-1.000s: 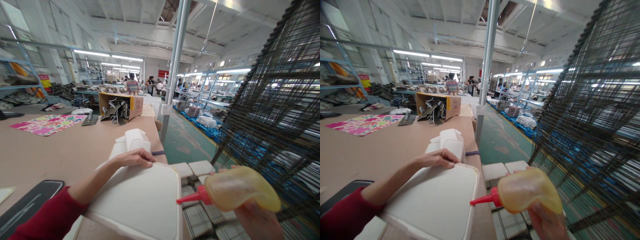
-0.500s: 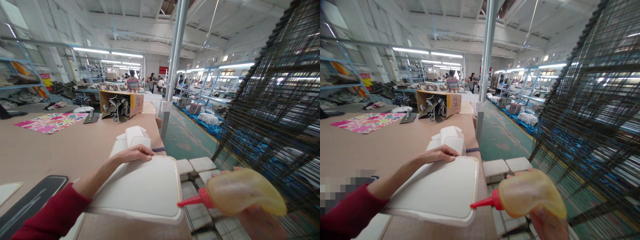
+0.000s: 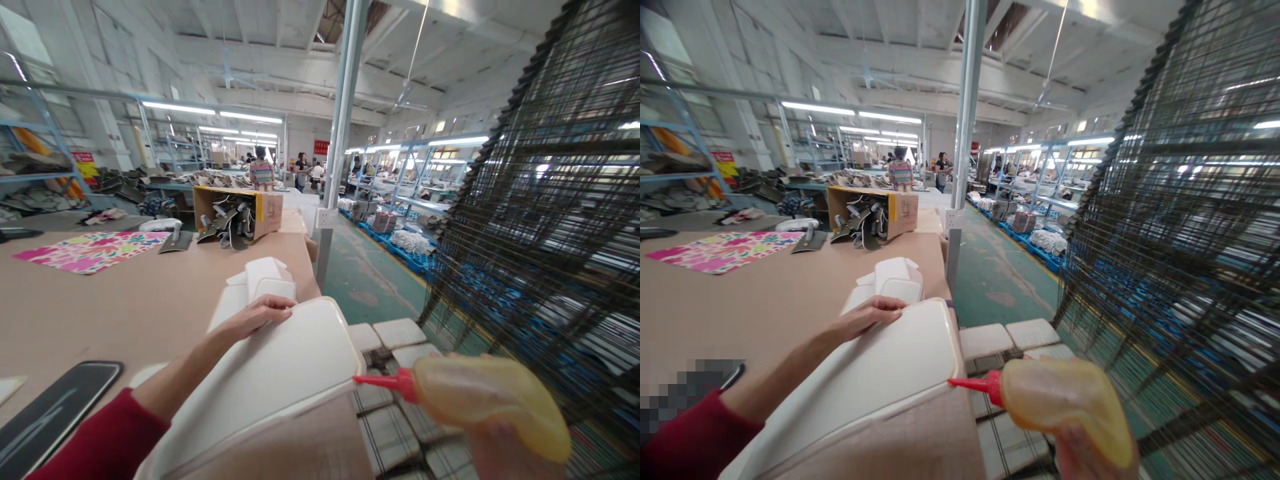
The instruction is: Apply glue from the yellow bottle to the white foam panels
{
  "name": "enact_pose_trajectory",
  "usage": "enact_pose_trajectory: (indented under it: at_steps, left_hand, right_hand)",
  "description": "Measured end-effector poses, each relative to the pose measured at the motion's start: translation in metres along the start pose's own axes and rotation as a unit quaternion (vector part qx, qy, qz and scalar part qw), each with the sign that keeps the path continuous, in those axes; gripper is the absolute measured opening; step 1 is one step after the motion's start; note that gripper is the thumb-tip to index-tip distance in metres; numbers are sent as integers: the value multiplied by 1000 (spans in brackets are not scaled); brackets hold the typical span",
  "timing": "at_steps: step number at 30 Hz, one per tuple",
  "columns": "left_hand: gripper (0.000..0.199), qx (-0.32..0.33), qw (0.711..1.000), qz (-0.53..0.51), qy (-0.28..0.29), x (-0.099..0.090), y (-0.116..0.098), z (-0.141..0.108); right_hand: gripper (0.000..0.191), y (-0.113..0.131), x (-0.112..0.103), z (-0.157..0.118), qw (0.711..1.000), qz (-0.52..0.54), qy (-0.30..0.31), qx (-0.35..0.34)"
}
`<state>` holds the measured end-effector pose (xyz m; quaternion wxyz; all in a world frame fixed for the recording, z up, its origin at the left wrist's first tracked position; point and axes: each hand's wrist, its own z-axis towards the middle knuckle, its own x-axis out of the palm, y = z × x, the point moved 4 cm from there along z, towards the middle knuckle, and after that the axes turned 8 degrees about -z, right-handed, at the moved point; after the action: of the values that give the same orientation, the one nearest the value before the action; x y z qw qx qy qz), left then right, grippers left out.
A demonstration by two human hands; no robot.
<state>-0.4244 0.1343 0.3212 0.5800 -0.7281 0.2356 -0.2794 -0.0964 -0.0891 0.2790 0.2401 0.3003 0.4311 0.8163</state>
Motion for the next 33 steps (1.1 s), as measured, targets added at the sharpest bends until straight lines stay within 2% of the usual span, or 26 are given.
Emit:
enact_pose_trajectory:
  at_steps: [5,8,12,15,17,27,33]
  left_hand:
    - [48,13,998,-44,-44,8,3,-1]
    - [50,23,996,-59,-61,10,5,-2]
    - [57,27,994,-72,-73,10,9,-4]
    - [62,26,994,-78,-68,10,10,-7]
    - [65,20,994,-82,-66,10,11,-9]
    - [68,6,994,-91,-64,1,19,-11]
    - [64,1,993,-88,-77,-7,21,-10]
  right_hand:
    - [60,-2,6,0,998,59,-26,-4]
    - [63,-2,11,4,998,62,-15,-8]
    - [60,0,23,5,996,75,-44,22]
    - [53,3,32,7,994,70,-81,11]
    - [49,2,35,12,994,69,-84,1]
    - [56,-24,36,29,997,57,-48,11]
    - [48,-29,35,30,1000,-13,15,3]
